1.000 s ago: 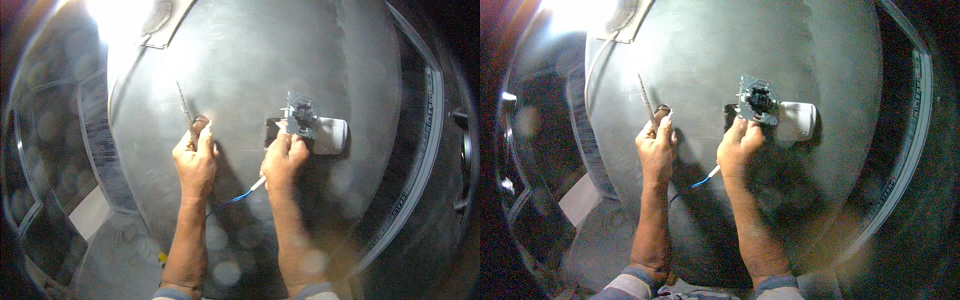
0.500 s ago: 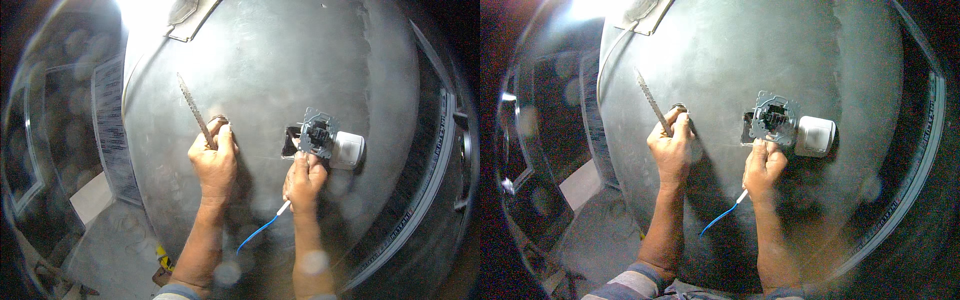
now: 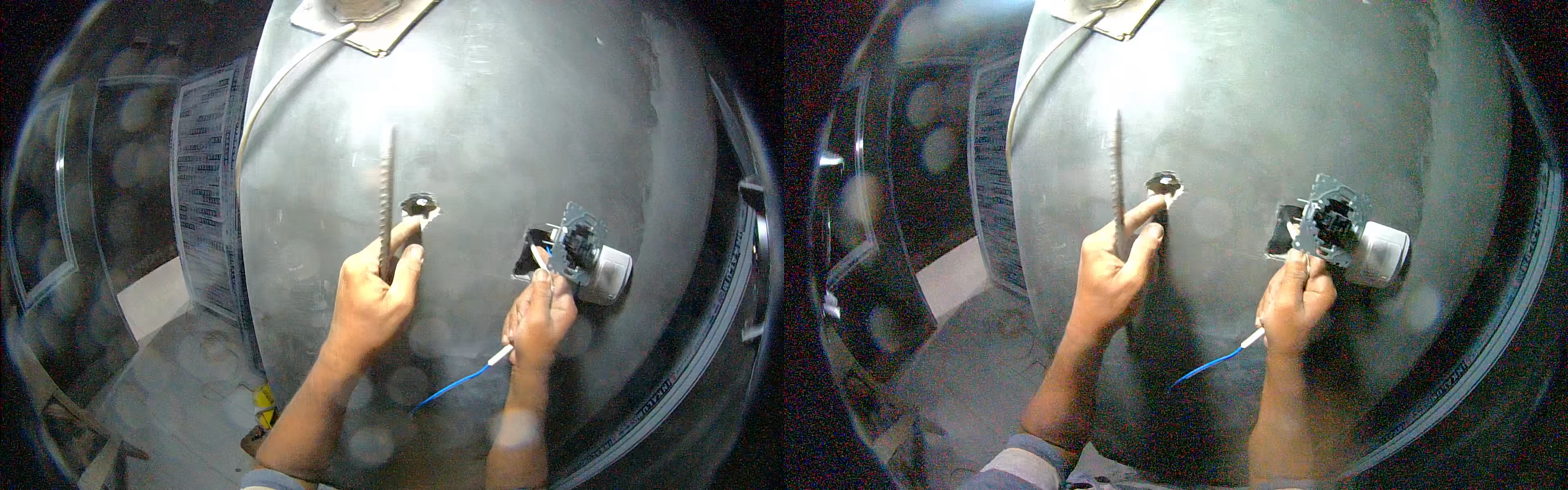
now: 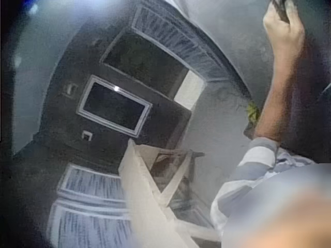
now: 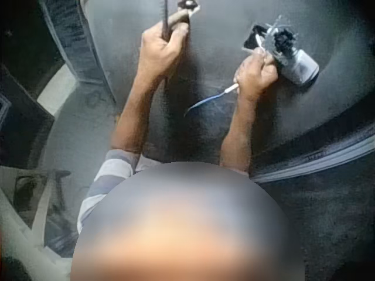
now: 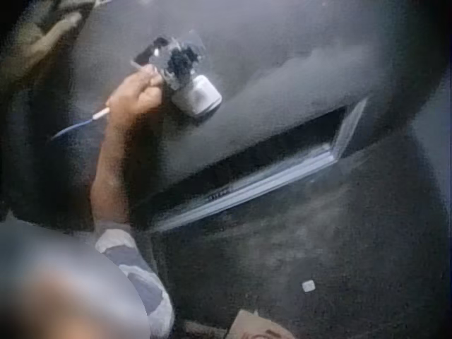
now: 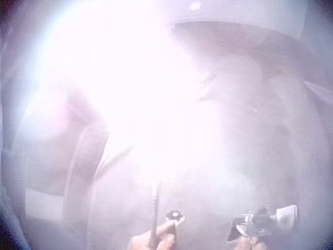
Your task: The person strips the outer sheath of a white electrical cable and feeds it through a wall hole into a switch box. They use a metal rod to pull the cable through, then strip the inner blue conductor and insert it into the switch terminal.
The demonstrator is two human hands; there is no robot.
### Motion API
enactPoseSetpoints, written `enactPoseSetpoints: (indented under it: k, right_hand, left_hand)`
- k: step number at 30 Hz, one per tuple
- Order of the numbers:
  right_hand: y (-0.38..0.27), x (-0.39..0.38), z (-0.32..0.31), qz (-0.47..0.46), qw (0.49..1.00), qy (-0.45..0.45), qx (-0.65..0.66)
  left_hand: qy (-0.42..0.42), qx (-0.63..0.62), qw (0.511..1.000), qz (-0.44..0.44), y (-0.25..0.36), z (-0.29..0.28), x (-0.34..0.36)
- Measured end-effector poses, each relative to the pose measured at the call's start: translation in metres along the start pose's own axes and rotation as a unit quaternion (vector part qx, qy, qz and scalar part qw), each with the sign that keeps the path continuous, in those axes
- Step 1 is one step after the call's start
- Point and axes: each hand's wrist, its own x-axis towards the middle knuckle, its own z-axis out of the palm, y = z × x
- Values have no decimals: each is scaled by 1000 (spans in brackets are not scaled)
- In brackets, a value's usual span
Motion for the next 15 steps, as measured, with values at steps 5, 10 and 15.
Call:
enactPoseSetpoints:
  k: [5, 10, 15]
  right_hand:
    - [-6, -2, 0, 37, 999, 5, 21]
    - [-9, -2, 3, 40, 999, 13, 3]
    - [-12, -3, 4, 43, 999, 11, 4]
  left_hand:
    - [-154, -263, 917, -258, 14, -35, -36]
    - [-212, -192, 930, -231, 7, -50, -50]
    - [-233, -235, 892, -309, 11, -49, -40]
